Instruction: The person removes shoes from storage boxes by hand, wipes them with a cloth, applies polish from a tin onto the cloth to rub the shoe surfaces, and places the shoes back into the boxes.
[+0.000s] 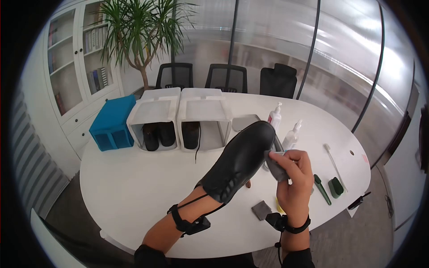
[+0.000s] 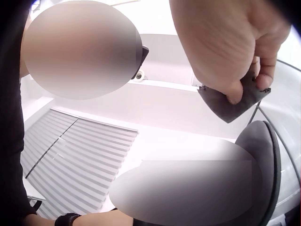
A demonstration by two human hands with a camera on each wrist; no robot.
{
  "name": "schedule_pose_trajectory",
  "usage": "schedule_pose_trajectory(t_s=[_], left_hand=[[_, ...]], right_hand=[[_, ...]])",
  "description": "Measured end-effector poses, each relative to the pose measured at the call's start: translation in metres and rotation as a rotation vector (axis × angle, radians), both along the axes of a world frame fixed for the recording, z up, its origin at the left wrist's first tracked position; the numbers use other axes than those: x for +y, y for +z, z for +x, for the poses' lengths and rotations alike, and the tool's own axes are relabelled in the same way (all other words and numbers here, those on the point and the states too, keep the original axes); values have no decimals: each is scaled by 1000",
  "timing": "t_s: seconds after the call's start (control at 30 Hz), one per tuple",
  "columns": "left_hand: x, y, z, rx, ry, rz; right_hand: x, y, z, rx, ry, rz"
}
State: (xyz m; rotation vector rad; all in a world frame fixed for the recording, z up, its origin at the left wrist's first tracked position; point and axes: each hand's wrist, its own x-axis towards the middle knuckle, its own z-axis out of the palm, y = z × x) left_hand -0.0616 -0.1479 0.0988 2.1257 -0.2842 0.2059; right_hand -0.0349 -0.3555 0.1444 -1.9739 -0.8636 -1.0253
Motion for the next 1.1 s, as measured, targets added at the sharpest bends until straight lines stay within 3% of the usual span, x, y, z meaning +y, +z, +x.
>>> schedule_pose_trajectory(t_s=[0.17,0.4,0.5,0.57,0.6,0.67,0.77,0.8,0.9,0.97,1.07,1.1], left_hand=[[15,8,-54,85,94,56],[17,9,-103,191,262,-21],[27,-37,-97,22,210,-45],[30,-43,-98,-195,71,208],[29,-45,-97,-190,73,211],[27,-39,-97,-409,49,285],[39,-51,-73,-418,67,425],[42,-52,-68,-385,95,227],[64,-81,-50,-383,231,215],[65,-81,-41,-343,262,143],[60,-71,-31,-330,293,21],[59,-77,-25,-331,186,-207]], right_hand=[[6,27,-3,-159,24,37],[16,20,-23,-62,374,-116],[15,24,-31,-125,336,-76],[15,30,-25,-181,323,-35],[14,32,-22,-192,318,-39],[14,30,-17,-191,315,-38],[15,12,-10,-34,383,-146],[15,4,-9,-7,443,-223],[20,-11,0,57,552,-328],[25,-11,10,75,594,-354],[32,-2,27,-38,497,-168],[35,2,30,-37,502,-171]])
